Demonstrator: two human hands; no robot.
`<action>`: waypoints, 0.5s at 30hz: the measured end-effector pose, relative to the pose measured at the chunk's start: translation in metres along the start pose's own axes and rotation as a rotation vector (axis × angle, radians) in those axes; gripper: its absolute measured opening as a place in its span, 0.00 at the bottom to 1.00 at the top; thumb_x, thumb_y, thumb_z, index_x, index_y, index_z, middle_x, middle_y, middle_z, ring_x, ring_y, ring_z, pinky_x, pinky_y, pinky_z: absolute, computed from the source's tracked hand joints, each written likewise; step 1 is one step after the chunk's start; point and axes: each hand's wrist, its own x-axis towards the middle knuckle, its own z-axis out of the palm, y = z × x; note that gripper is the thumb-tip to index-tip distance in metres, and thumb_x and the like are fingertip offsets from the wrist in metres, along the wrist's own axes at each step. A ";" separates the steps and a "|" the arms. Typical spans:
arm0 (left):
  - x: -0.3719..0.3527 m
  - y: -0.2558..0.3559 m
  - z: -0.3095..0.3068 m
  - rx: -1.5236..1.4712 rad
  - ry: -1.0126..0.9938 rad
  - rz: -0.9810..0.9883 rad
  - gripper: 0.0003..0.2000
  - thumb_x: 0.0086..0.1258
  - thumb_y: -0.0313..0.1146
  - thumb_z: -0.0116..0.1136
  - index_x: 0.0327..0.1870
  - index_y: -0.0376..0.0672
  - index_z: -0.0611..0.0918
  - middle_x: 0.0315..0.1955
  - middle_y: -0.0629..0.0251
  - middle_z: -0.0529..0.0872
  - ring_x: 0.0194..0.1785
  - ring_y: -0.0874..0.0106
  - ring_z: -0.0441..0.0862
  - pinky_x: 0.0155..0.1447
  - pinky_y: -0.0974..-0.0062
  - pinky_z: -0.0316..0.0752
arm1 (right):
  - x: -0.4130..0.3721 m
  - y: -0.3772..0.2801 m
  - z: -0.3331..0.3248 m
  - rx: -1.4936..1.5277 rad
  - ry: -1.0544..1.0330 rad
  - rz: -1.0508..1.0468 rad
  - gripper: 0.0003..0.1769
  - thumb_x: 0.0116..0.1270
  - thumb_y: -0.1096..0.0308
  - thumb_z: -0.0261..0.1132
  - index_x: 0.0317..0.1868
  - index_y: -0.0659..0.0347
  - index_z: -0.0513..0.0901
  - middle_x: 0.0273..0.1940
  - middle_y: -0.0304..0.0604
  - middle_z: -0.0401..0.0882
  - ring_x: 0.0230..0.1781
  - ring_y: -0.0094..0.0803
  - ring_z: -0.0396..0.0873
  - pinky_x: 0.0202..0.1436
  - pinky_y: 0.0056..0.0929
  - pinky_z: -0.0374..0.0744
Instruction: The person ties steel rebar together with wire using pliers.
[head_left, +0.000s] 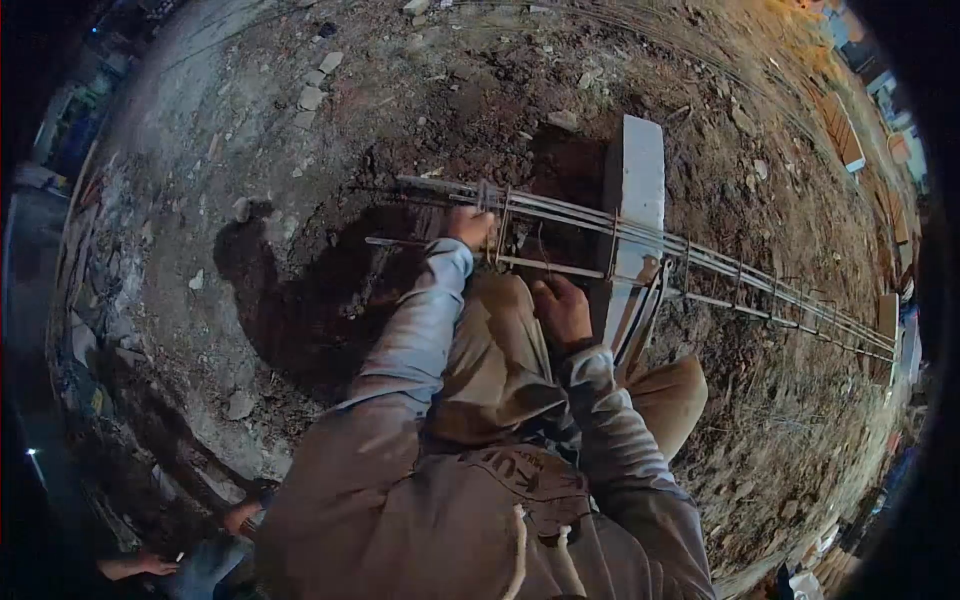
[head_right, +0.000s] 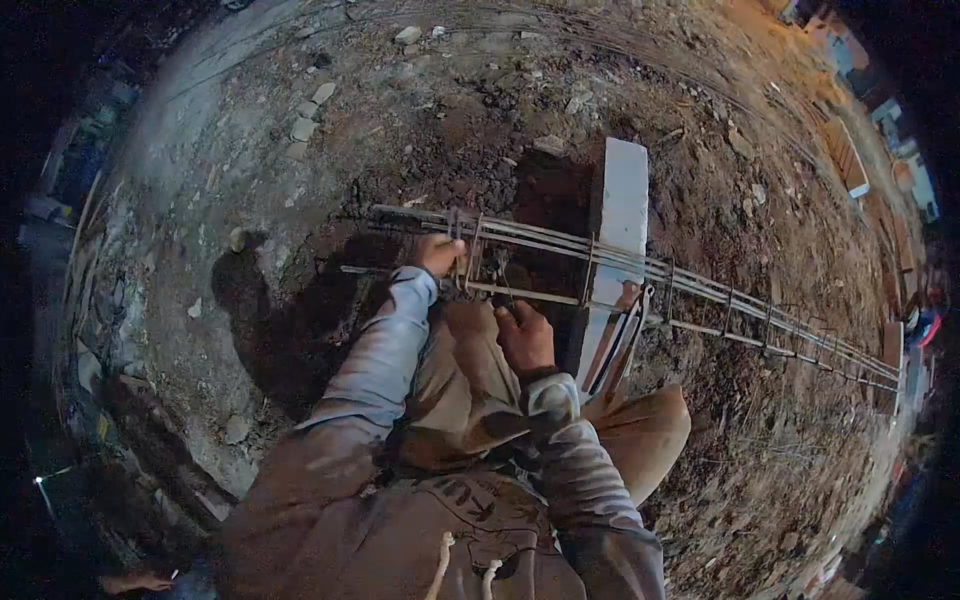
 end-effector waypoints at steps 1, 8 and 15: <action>0.017 -0.036 0.001 -0.252 0.009 0.063 0.10 0.57 0.40 0.60 0.27 0.42 0.81 0.28 0.57 0.80 0.31 0.66 0.78 0.36 0.65 0.74 | -0.005 0.000 -0.004 -0.044 -0.017 -0.025 0.12 0.59 0.62 0.59 0.32 0.65 0.78 0.23 0.53 0.77 0.26 0.41 0.79 0.30 0.33 0.74; -0.040 -0.109 -0.142 0.185 0.746 -0.159 0.12 0.63 0.42 0.52 0.34 0.41 0.79 0.31 0.57 0.80 0.36 0.63 0.77 0.39 0.60 0.70 | -0.040 0.062 -0.024 -0.269 -0.042 0.078 0.15 0.62 0.59 0.57 0.38 0.65 0.78 0.27 0.50 0.78 0.28 0.36 0.78 0.34 0.32 0.72; -0.089 -0.275 -0.138 -1.542 0.159 0.186 0.12 0.68 0.36 0.47 0.27 0.41 0.80 0.21 0.62 0.80 0.23 0.70 0.76 0.33 0.71 0.75 | -0.012 0.037 0.002 -0.331 0.082 -0.154 0.14 0.61 0.60 0.58 0.37 0.63 0.77 0.32 0.57 0.78 0.35 0.52 0.78 0.36 0.41 0.75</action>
